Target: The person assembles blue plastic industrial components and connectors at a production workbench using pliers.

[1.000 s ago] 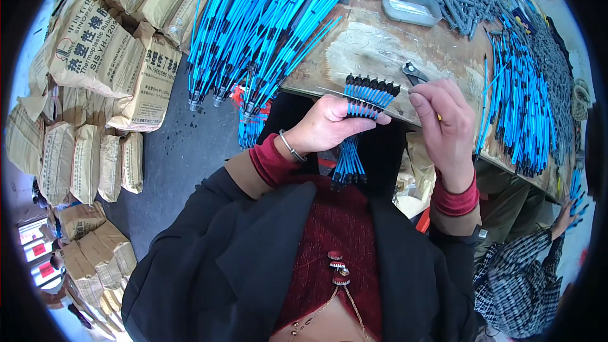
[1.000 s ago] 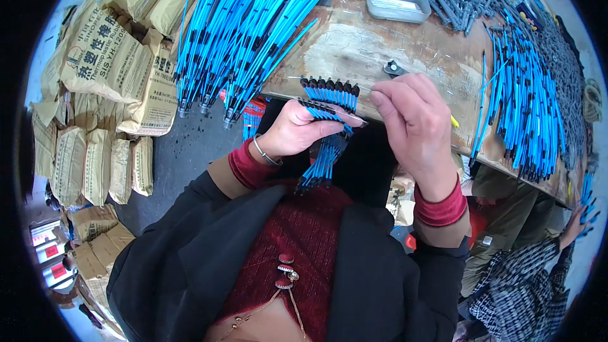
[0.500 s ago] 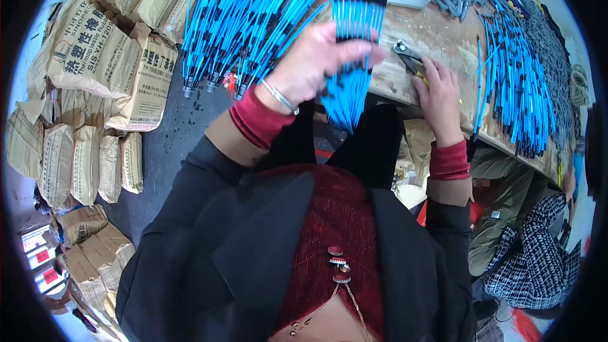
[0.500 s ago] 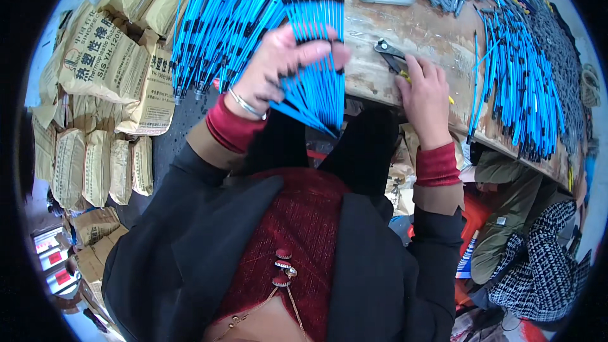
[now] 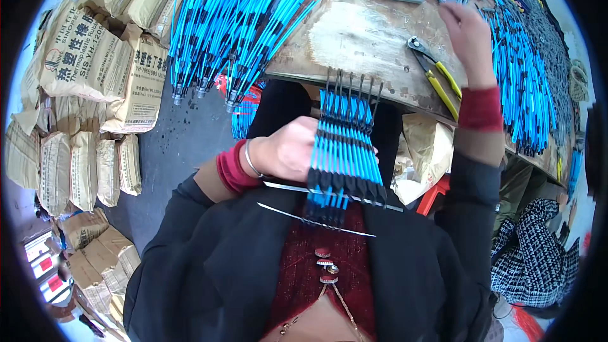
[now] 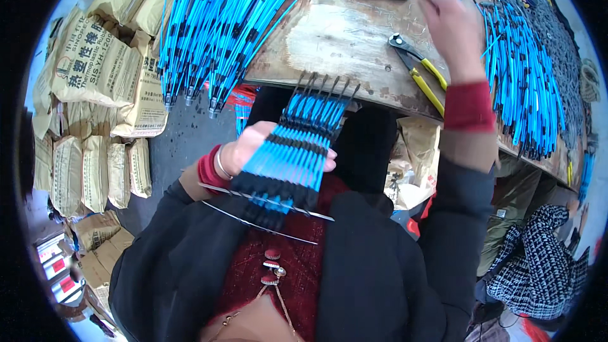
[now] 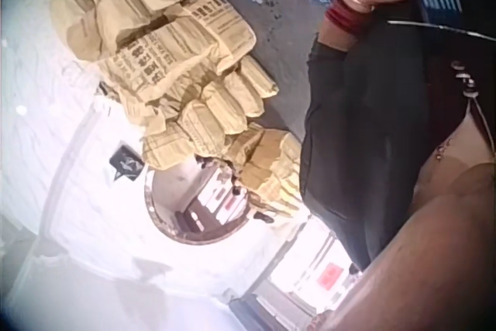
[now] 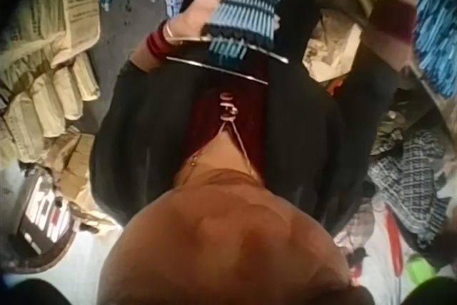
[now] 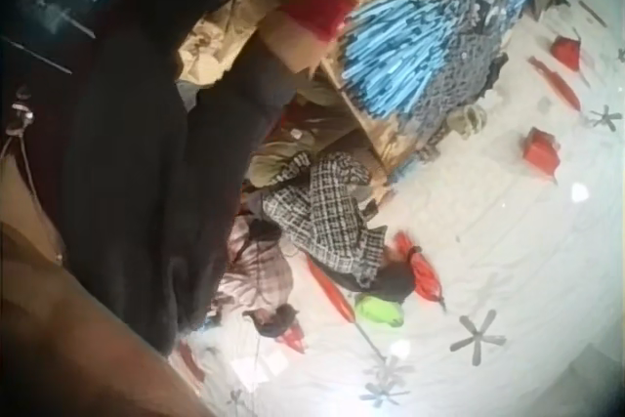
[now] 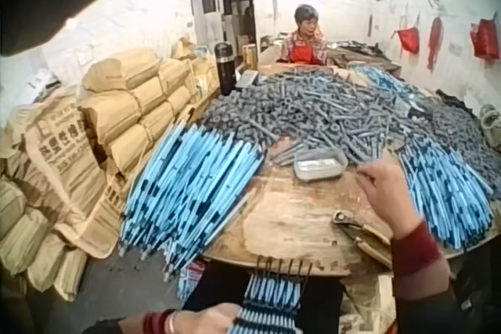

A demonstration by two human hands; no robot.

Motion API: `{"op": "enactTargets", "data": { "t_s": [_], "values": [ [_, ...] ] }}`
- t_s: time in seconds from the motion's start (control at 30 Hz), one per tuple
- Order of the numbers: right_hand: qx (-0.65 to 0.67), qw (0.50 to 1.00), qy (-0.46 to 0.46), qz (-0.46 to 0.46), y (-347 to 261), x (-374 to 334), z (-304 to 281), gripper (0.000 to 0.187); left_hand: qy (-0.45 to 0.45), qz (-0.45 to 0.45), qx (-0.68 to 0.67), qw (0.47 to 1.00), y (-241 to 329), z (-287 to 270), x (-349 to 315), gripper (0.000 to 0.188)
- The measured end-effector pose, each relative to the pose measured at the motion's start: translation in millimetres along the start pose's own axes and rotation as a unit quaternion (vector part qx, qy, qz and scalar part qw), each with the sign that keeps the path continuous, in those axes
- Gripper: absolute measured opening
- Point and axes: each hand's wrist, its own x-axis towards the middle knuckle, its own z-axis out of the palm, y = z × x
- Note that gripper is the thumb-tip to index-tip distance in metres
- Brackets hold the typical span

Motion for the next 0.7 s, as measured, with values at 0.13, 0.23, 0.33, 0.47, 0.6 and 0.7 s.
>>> {"op": "enactTargets", "data": {
  "t_s": [0.13,0.23,0.33,0.47,0.6,0.7],
  "values": [
    [-0.079,0.990,-0.118,-0.017,11,76,47,0.018,-0.009,0.091,0.119,0.989,-16,-3,0,0.021],
    [-0.113,0.973,-0.198,-0.044,22,106,90,0.016,0.002,0.063,0.084,0.995,-19,-13,2,0.021],
    [-0.156,0.949,-0.253,-0.103,22,115,111,0.014,0.004,0.025,0.025,0.999,-17,-20,2,0.020],
    [-0.179,0.958,-0.194,-0.110,16,102,104,0.013,0.023,0.014,-0.027,0.999,-13,-17,3,0.021],
    [-0.120,0.975,-0.185,-0.021,13,91,85,0.015,0.017,0.018,0.023,0.999,-14,-13,3,0.022],
    [-0.085,0.992,-0.049,-0.084,14,67,64,0.016,0.014,0.034,0.083,0.996,-18,-7,3,0.023]
  ]
}}
